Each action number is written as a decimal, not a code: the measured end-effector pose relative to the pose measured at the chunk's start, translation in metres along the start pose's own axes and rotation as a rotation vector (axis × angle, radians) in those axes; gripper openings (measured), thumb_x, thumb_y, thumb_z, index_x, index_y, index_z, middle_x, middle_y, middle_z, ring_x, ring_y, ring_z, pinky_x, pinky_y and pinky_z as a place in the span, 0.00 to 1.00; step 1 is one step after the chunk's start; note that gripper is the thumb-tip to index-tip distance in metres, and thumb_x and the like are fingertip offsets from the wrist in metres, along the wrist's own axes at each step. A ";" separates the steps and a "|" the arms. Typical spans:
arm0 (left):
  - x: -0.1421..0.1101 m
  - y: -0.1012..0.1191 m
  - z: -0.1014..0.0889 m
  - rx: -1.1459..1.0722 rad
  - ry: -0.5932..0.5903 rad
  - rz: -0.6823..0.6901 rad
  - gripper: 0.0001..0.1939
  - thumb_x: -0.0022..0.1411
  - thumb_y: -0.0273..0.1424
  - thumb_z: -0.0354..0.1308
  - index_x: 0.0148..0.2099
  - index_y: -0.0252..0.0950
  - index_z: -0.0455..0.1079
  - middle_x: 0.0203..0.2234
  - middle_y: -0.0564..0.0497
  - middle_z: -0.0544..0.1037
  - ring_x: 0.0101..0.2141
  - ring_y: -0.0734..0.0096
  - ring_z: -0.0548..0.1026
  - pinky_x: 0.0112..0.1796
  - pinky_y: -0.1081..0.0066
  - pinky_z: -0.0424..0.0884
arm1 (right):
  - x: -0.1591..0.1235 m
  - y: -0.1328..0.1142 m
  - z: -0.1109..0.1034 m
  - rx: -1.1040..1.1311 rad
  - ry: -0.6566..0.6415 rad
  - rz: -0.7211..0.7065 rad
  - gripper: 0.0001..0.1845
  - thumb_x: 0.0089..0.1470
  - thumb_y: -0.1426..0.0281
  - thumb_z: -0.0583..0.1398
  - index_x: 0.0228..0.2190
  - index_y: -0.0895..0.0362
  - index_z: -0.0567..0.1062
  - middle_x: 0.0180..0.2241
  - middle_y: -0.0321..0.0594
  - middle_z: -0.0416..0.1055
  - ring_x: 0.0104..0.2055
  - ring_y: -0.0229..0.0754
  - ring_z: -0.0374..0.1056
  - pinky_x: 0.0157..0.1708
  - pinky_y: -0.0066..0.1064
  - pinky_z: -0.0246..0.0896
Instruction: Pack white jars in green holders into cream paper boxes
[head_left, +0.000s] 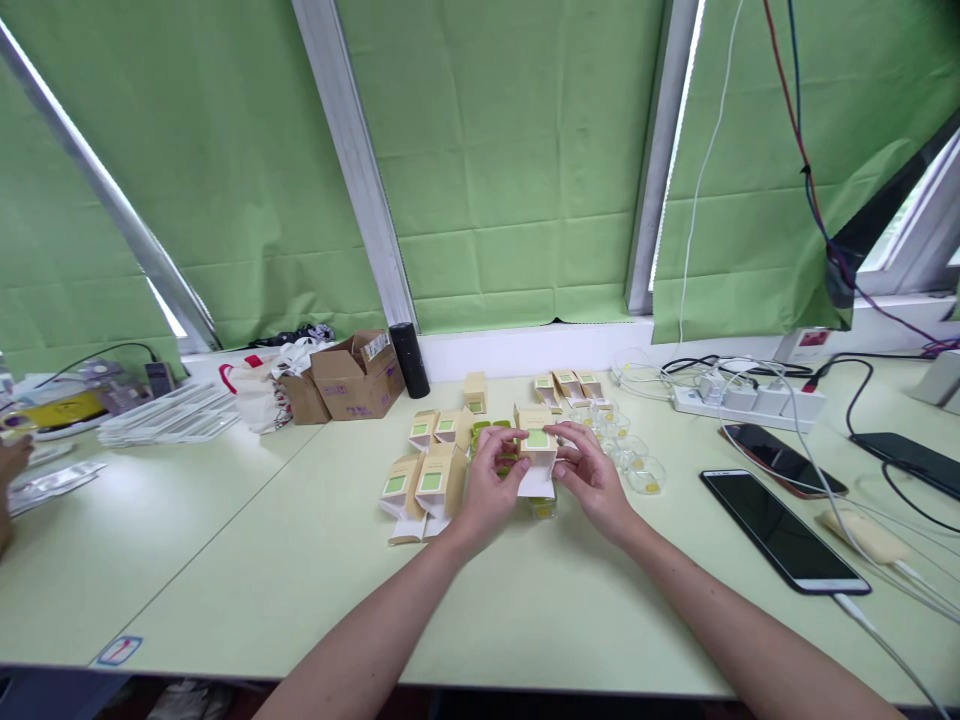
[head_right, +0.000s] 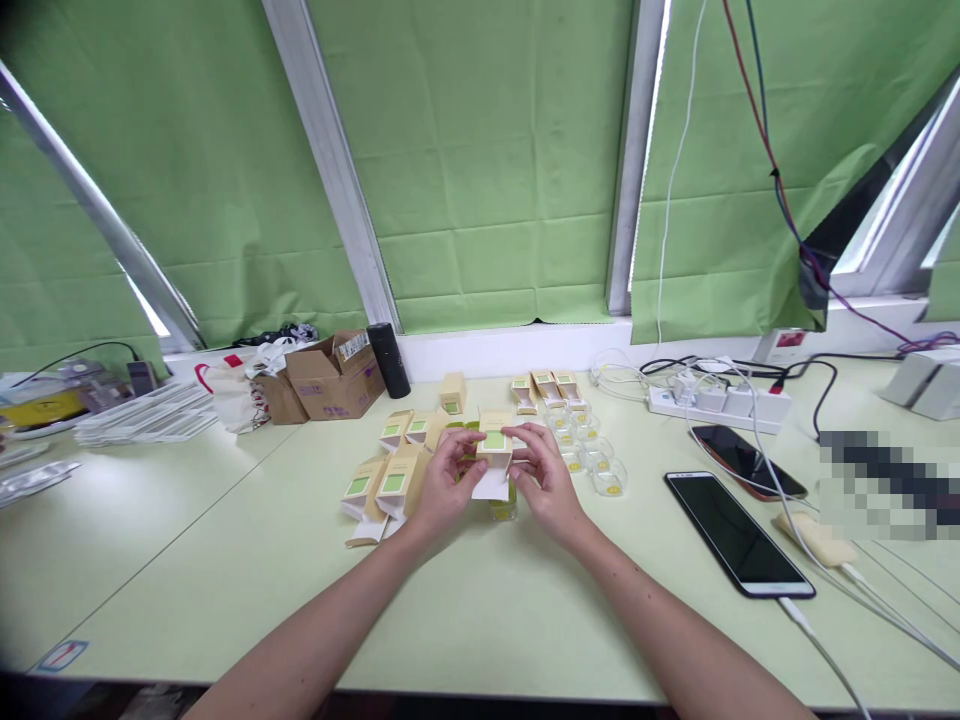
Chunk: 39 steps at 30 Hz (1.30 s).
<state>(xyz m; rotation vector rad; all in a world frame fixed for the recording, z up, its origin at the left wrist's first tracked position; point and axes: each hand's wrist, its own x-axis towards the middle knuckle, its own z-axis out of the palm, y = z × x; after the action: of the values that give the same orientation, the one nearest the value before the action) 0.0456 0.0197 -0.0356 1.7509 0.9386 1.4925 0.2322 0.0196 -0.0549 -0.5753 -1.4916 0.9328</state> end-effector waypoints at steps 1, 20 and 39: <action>0.000 0.000 0.000 -0.001 0.003 -0.004 0.14 0.66 0.30 0.64 0.53 0.42 0.75 0.49 0.47 0.68 0.45 0.65 0.73 0.46 0.65 0.74 | 0.000 0.000 0.000 -0.002 0.003 0.003 0.21 0.65 0.60 0.64 0.58 0.43 0.75 0.60 0.45 0.57 0.46 0.44 0.74 0.47 0.41 0.76; -0.001 0.002 0.003 -0.007 0.009 -0.020 0.13 0.67 0.32 0.64 0.53 0.42 0.75 0.47 0.47 0.69 0.45 0.64 0.73 0.47 0.64 0.74 | 0.001 0.000 0.002 -0.125 0.055 0.001 0.19 0.66 0.61 0.62 0.57 0.43 0.75 0.58 0.45 0.59 0.40 0.39 0.74 0.46 0.39 0.75; -0.004 0.003 -0.005 -0.054 -0.176 0.074 0.29 0.69 0.49 0.60 0.67 0.45 0.69 0.53 0.43 0.64 0.52 0.55 0.72 0.56 0.55 0.72 | 0.002 0.000 0.002 -0.200 0.141 0.002 0.18 0.67 0.62 0.59 0.57 0.45 0.73 0.59 0.48 0.62 0.40 0.43 0.74 0.42 0.42 0.76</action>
<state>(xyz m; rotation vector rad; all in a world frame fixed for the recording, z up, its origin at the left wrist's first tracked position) 0.0401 0.0144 -0.0346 1.8611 0.7446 1.3699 0.2295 0.0207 -0.0533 -0.7720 -1.4658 0.7337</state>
